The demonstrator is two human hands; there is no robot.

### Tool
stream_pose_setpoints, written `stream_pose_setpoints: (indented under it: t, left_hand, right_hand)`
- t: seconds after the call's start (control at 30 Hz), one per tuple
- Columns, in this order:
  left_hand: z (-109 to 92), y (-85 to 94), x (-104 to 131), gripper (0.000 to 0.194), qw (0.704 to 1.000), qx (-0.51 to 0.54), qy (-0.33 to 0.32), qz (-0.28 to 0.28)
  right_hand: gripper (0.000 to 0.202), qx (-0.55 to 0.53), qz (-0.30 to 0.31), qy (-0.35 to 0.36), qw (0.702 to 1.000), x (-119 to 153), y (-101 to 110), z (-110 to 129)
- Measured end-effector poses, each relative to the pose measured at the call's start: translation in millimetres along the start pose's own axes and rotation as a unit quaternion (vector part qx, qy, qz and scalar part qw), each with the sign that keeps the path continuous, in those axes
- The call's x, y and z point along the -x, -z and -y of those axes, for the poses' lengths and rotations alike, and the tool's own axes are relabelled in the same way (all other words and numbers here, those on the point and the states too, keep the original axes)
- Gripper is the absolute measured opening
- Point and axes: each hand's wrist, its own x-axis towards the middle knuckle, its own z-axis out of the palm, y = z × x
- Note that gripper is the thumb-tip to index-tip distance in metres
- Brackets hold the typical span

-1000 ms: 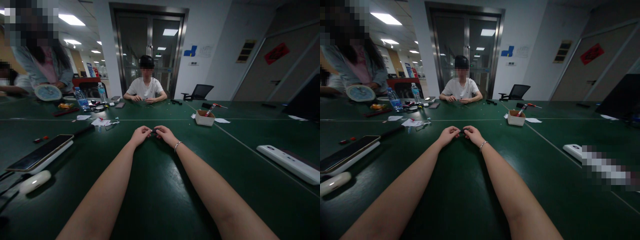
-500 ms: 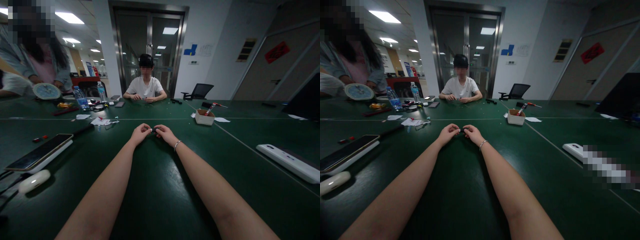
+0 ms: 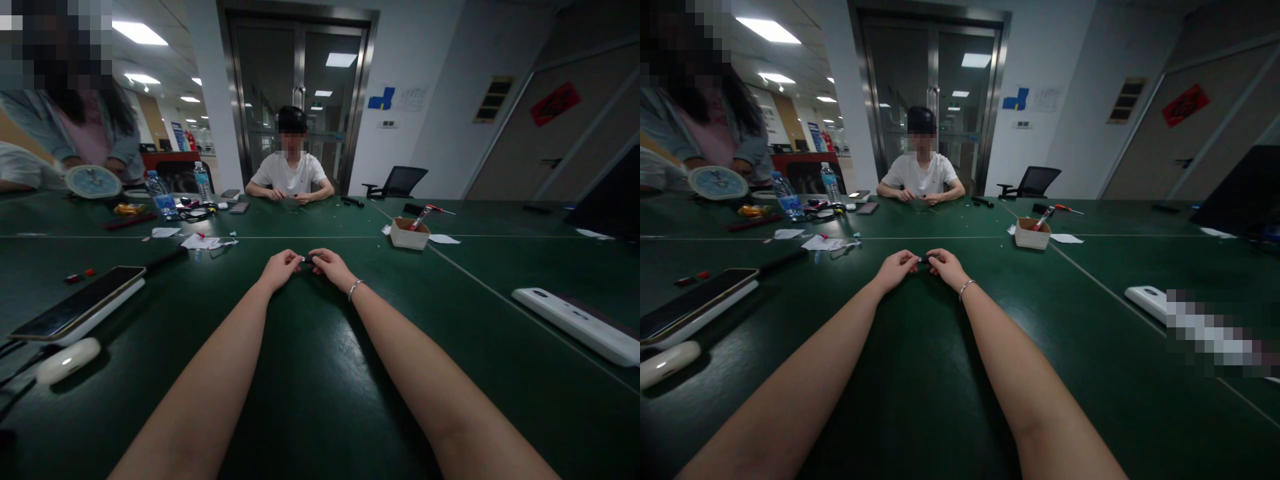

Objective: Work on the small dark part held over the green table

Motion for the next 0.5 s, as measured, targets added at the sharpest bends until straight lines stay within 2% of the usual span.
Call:
stream_pose_setpoints:
  t: [0.2,0.4,0.5]
  left_hand:
    - [-5.6,1.0,2.0,0.038,0.999,-0.053,0.003,0.003]
    - [-2.9,0.6,-1.9,0.037,0.998,-0.044,0.038,-0.005]
    - [-0.1,2.3,-4.4,0.039,0.998,-0.032,0.046,-0.023]
  right_hand:
    - [0.016,0.001,-0.005,0.002,1.0,3.0,-3.5,5.1]
    - [0.019,0.01,-0.011,0.02,1.0,5.6,-4.7,7.5]
    - [0.02,-0.018,-0.04,0.003,0.999,4.1,-0.8,5.6]
